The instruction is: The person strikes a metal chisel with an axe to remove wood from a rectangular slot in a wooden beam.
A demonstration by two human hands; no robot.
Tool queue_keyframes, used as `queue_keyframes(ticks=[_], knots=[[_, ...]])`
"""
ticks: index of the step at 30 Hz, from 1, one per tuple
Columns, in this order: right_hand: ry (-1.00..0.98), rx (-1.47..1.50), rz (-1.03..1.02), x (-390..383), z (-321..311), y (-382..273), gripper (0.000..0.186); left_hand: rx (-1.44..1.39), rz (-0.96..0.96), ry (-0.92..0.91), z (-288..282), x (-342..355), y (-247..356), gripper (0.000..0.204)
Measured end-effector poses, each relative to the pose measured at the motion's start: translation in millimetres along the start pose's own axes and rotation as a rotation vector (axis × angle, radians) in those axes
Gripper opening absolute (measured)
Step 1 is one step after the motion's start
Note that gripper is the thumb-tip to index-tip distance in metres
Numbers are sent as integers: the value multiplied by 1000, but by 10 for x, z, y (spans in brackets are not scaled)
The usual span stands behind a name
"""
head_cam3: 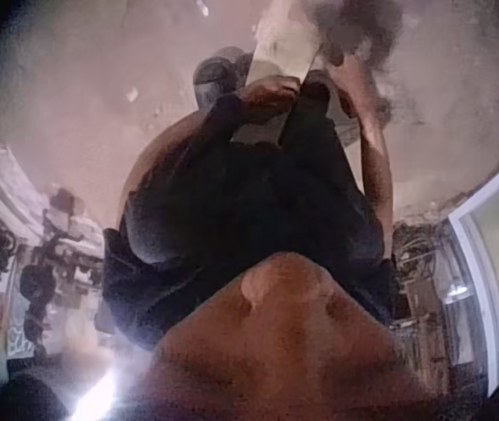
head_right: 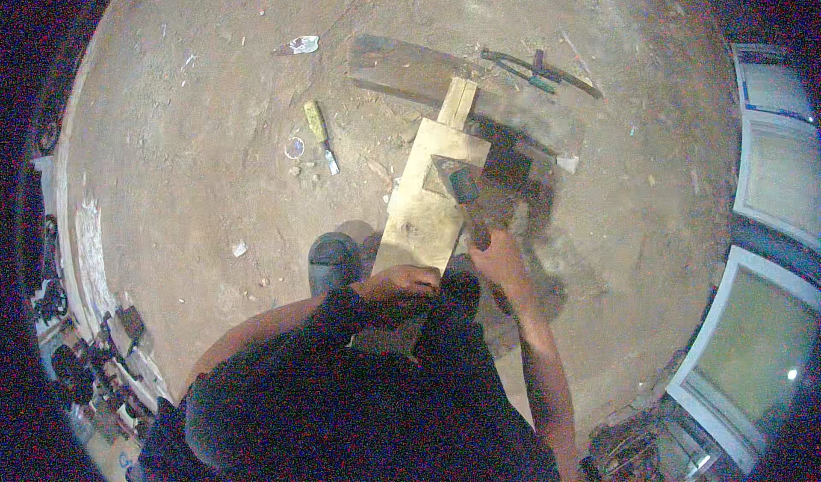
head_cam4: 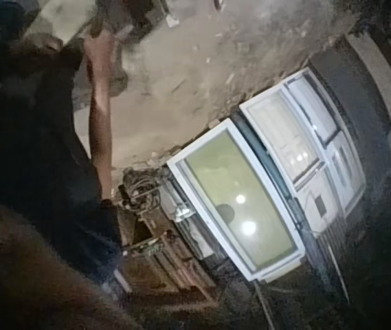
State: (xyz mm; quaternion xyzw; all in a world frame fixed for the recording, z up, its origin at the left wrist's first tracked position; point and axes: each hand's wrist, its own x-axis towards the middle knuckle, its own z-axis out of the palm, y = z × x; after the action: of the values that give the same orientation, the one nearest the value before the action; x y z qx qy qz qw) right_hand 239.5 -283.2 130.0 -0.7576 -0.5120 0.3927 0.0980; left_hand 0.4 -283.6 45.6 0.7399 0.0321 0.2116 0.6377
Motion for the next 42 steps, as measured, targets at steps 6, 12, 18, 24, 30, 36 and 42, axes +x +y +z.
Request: queue_keyframes(ticks=[6, 12, 18, 24, 30, 36, 42], knots=[[-24, 130, 97, -141, -28, -7, 28, 34, 11, 56, -11, -5, 71, 17], [185, 50, -119, -323, -447, -355, 24, 53, -52, -102, 35, -95, -146, 17], [199, 118, -300, -385, -953, -902, 20, 56, -102, -91, 68, -158, -203, 19], [203, -44, -211, 17, -41, 115, 26, -87, -17, 0, -144, 31, 201, 21], [47, 61, -24, 30, -157, 83, 39, 110, 74, 7, 4, -51, -25, 23], [200, 422, -365, -204, -834, -385, 19, 109, -54, 15, -47, 12, 115, 18], [211, 387, -317, -112, -868, -379, 17, 11, -229, -48, 38, -81, -10, 18]])
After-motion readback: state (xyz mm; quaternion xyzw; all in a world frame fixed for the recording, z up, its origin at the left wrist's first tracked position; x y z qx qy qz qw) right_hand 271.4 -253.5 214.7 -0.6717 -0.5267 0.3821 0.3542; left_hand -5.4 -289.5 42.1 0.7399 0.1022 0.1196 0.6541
